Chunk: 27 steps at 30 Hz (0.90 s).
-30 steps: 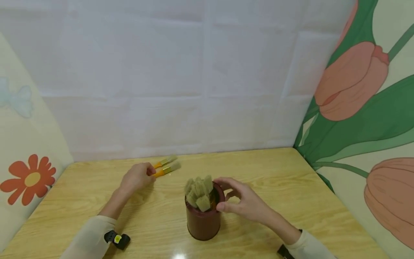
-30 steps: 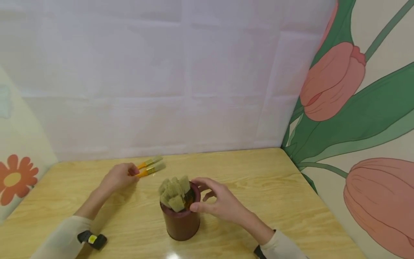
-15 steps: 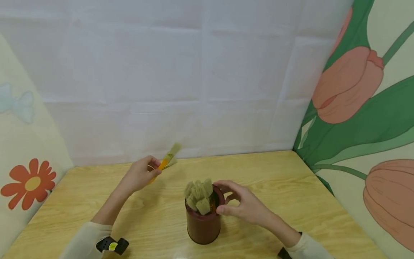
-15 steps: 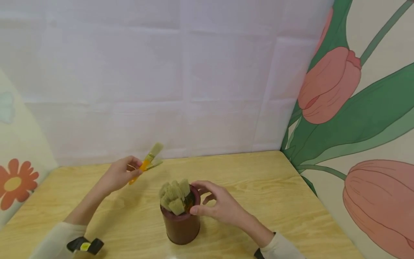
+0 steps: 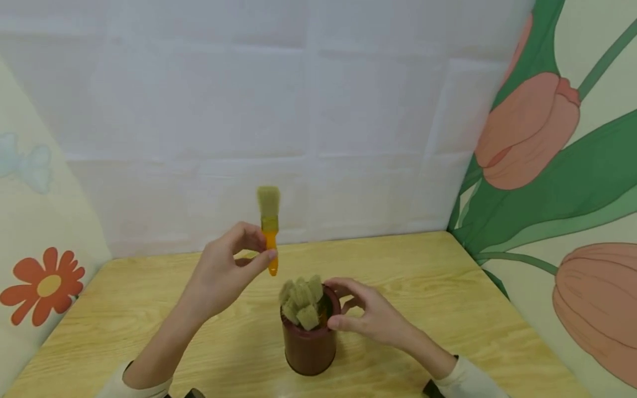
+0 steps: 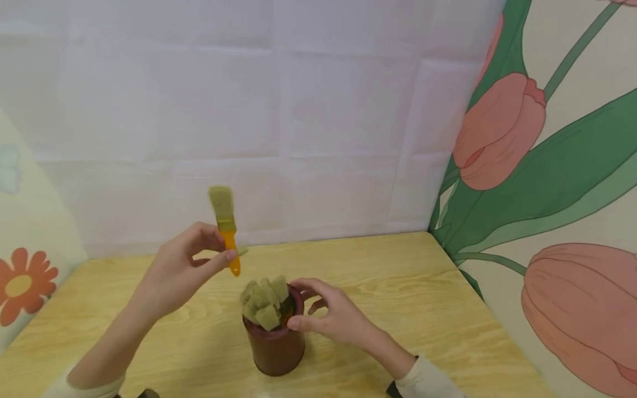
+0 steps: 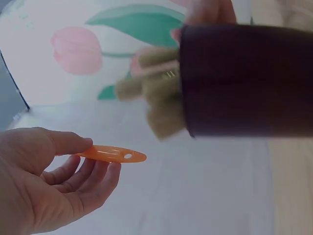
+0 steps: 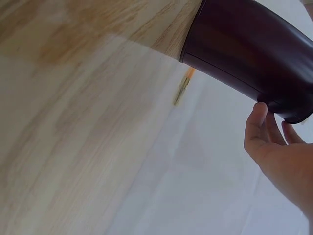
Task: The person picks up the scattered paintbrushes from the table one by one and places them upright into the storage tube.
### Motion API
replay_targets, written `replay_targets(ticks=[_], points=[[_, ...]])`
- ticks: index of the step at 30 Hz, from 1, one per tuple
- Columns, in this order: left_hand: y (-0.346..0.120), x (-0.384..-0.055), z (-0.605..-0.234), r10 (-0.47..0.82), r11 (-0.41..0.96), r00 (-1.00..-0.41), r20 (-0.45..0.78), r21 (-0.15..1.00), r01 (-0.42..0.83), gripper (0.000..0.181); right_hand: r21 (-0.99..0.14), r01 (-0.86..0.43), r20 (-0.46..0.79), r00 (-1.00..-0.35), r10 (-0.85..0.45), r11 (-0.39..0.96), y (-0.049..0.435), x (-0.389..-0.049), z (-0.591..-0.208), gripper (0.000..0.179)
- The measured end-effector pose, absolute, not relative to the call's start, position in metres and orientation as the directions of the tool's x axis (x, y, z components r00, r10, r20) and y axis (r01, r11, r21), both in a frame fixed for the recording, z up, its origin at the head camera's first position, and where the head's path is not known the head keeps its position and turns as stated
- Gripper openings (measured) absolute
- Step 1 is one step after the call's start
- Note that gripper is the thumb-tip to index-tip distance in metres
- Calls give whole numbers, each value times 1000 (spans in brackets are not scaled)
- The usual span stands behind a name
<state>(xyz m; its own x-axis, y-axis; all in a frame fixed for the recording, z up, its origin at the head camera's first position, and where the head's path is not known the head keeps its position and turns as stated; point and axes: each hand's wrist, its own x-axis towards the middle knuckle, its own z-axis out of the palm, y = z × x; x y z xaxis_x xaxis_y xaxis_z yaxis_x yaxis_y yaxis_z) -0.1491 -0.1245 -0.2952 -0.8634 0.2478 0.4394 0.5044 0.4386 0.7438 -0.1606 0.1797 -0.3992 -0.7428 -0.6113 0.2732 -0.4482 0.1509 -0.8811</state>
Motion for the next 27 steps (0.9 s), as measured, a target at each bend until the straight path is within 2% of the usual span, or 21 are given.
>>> replay_targets(ticks=[5,8,18,21,27], points=[[-103,-128,-280,285,274,-812,509,768,578,27,-885,-436,257,-751,-608,164,179,-161,-400,51],[-92,-121,-277,303,208,-800,518,783,586,34,-879,-449,270,-745,-610,160,178,-162,-401,52],[-67,-113,-285,309,128,-834,458,849,513,24,-882,-446,269,-742,-614,152,180,-161,-399,52],[-64,-115,-288,301,176,-835,461,834,523,22,-886,-441,268,-740,-617,143,181,-161,-399,53],[-61,-121,-299,306,416,-836,456,726,548,19,-888,-431,252,-746,-617,158,181,-162,-400,55]])
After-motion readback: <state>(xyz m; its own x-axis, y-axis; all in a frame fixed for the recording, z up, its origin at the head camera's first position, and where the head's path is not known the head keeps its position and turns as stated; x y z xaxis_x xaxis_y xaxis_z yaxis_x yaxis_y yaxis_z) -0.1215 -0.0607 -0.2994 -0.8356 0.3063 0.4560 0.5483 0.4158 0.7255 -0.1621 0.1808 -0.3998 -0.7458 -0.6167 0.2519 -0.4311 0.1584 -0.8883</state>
